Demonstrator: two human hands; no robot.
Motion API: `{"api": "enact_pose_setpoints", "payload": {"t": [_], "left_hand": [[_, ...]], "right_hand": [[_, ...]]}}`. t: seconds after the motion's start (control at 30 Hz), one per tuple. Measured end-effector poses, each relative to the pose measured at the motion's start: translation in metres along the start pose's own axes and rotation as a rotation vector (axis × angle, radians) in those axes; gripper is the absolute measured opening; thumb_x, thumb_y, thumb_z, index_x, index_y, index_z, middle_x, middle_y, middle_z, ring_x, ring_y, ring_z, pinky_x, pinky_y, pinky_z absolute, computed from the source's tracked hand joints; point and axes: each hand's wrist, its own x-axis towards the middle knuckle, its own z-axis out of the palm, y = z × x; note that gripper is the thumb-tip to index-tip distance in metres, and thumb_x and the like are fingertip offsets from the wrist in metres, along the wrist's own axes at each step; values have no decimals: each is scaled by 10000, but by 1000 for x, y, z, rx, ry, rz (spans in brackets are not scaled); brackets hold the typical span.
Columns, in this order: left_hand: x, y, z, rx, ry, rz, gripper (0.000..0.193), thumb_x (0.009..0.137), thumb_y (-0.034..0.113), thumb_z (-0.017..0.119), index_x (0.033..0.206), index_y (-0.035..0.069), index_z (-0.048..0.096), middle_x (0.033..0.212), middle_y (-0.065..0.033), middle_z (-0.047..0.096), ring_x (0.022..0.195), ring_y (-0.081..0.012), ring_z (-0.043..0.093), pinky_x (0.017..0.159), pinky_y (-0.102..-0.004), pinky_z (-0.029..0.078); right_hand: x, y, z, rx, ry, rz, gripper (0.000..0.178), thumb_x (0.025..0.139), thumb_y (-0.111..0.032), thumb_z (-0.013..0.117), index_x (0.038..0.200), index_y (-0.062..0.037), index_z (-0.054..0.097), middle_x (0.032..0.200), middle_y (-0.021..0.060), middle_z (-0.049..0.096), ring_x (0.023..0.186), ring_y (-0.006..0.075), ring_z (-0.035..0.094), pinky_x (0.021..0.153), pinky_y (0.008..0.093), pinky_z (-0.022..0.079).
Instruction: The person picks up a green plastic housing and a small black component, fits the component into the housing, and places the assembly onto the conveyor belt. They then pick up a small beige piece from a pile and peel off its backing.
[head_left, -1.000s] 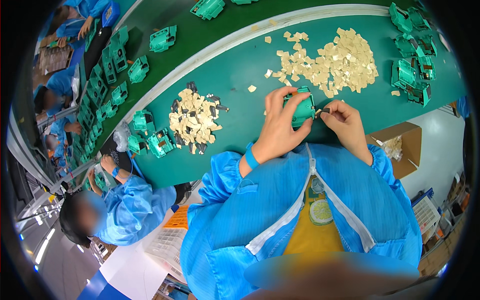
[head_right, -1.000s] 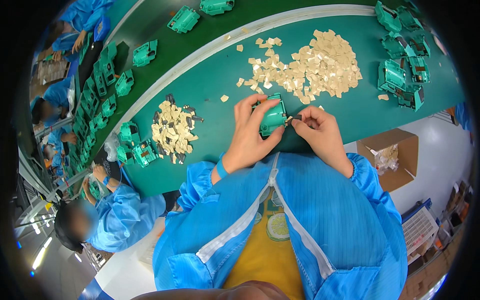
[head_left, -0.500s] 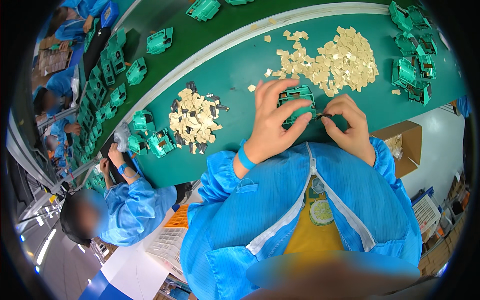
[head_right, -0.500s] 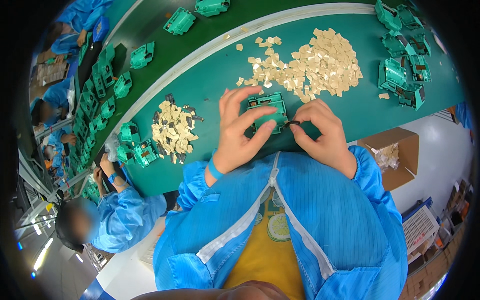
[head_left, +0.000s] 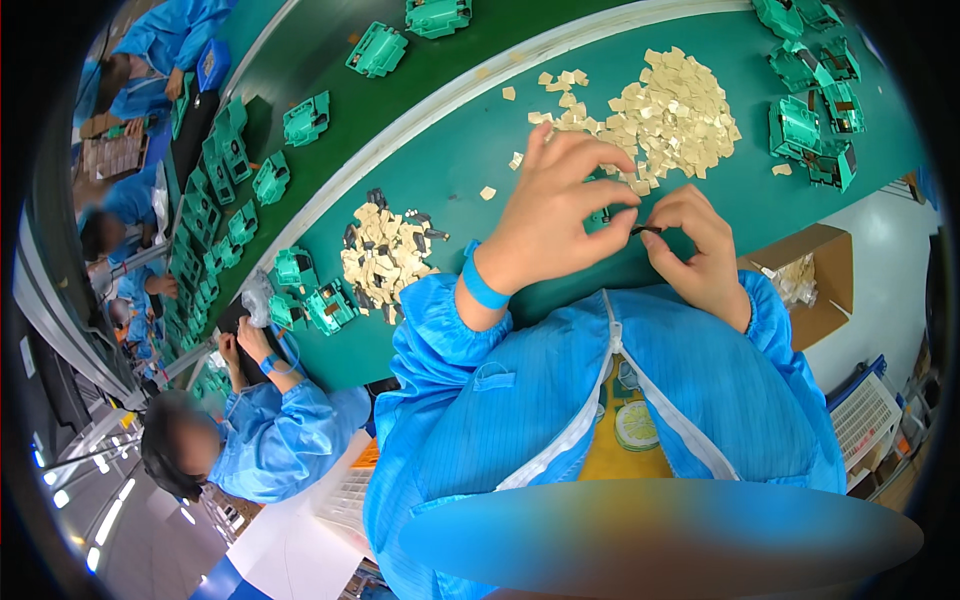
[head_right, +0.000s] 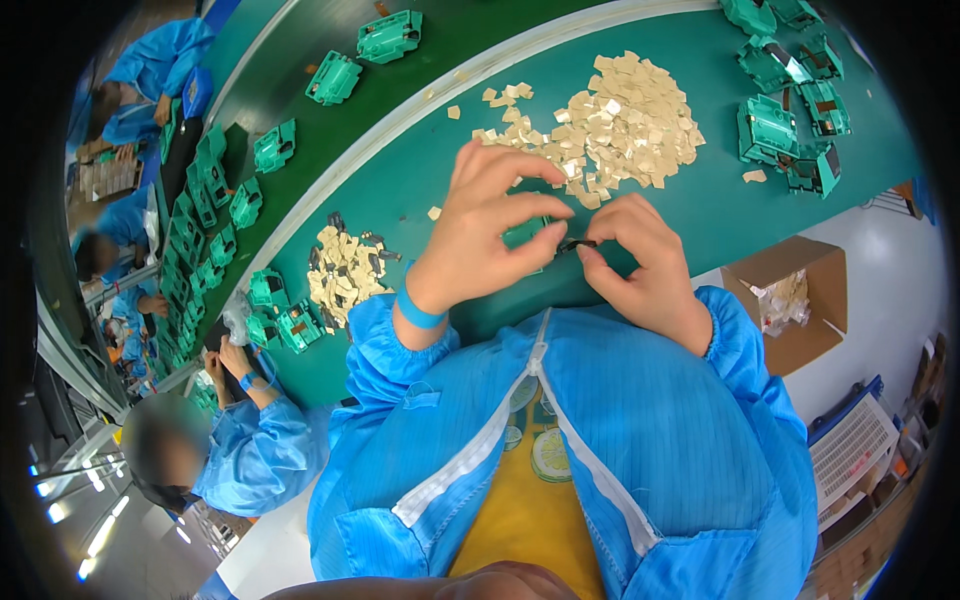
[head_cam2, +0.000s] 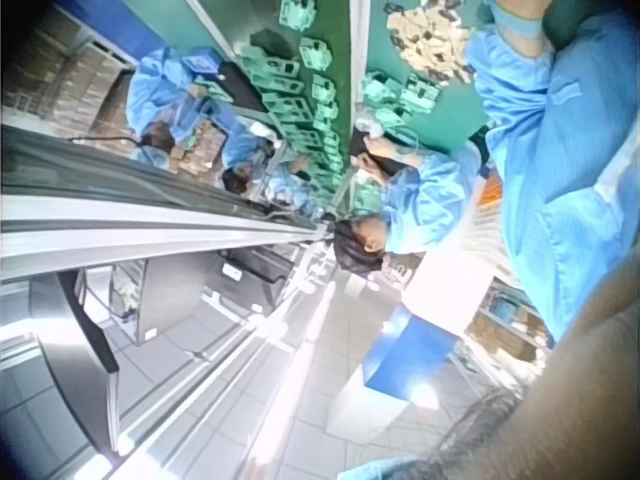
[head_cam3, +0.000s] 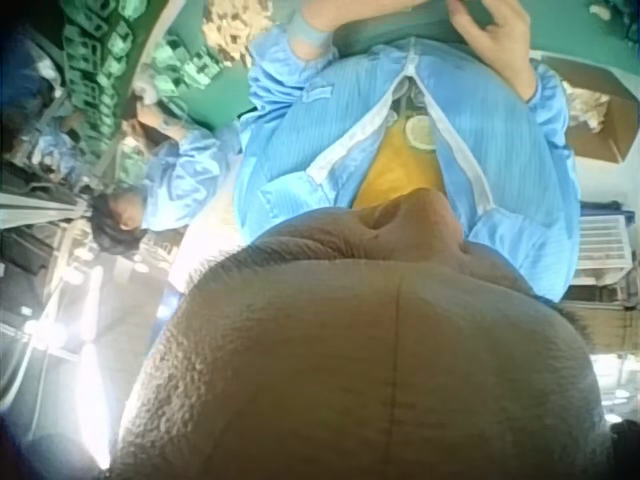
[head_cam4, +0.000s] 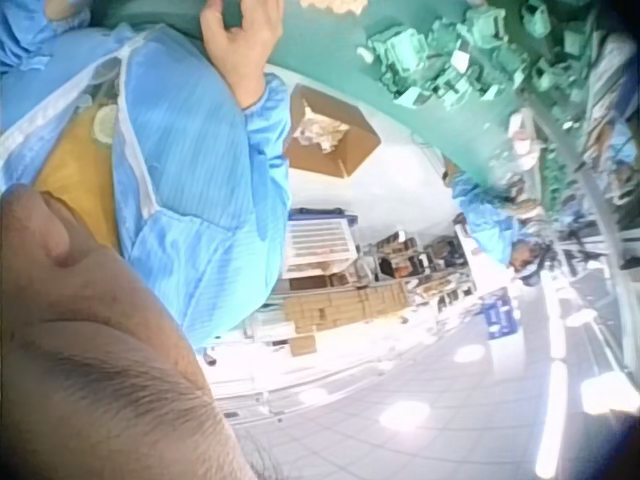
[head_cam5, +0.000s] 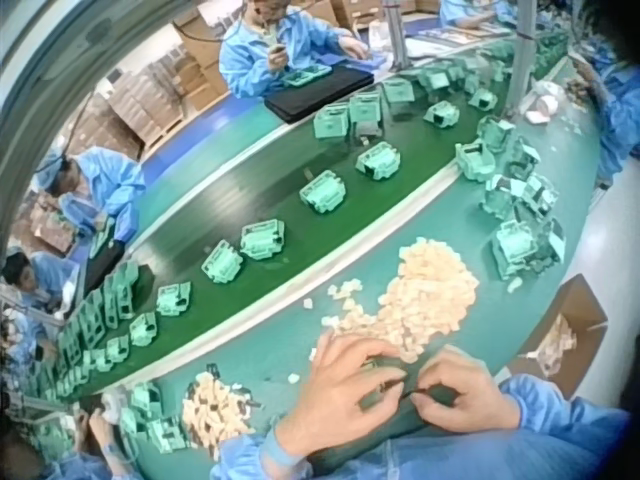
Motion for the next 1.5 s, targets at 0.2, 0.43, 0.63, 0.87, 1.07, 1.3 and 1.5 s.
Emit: {"api": "enact_pose_setpoints", "payload": {"t": [0.2, 0.43, 0.63, 0.87, 1.07, 1.3, 1.5], "left_hand": [[4, -1, 2, -18, -183, 92, 102, 761, 90, 780, 847, 119, 733, 1093, 12, 677, 1090, -263, 587, 1094, -561, 345], [6, -13, 8, 41, -67, 21, 88, 791, 90, 763, 867, 92, 718, 1028, 0, 673, 1044, -260, 589, 1024, -481, 399], [11, -34, 25, 321, 96, -72, 49, 853, 111, 746, 880, 71, 739, 990, -37, 692, 1006, -261, 616, 934, -432, 435], [0, -29, 14, 226, 153, -142, 95, 863, 95, 739, 952, 62, 735, 995, -74, 691, 963, -294, 653, 900, -422, 485], [-38, -8, 7, -84, 289, -577, 212, 858, 12, 724, 1067, 49, 730, 1192, -115, 700, 1034, -309, 674, 886, -394, 545], [-63, 10, 20, -5, 125, -289, 405, 802, 70, 765, 1203, 81, 716, 1408, -109, 603, 1318, -372, 503, 1110, -475, 415], [-69, 6, 36, -52, 75, -315, 499, 794, 45, 741, 1285, 108, 676, 1382, -96, 593, 1310, -359, 488, 1131, -482, 386]], "right_hand": [[1, 3, -1, -18, -17, -6, 196, 746, 63, 742, 878, -15, 620, 877, 119, 627, 827, 292, 608, 721, 372, 484], [1, 5, -1, -51, 92, -49, 207, 732, 74, 740, 869, -12, 611, 868, 117, 622, 808, 293, 601, 730, 358, 485], [-7, 12, 9, 253, 2, 308, 142, 833, 53, 711, 877, -14, 594, 891, 65, 619, 835, 169, 599, 786, 311, 481], [-16, 19, 22, 545, -50, 555, 132, 916, 43, 686, 881, -13, 572, 930, 10, 605, 868, 69, 560, 791, 237, 465], [-17, 18, 27, 509, -75, 595, 129, 912, 38, 693, 883, -15, 580, 897, 2, 596, 856, 66, 563, 774, 238, 461], [-10, 14, 27, 443, -110, 656, 130, 902, 50, 687, 884, -22, 581, 873, -8, 587, 840, 60, 559, 759, 236, 459], [-12, 18, 32, 486, -53, 617, 133, 895, 58, 681, 875, -24, 578, 879, -8, 587, 829, 59, 549, 749, 232, 455]]}}
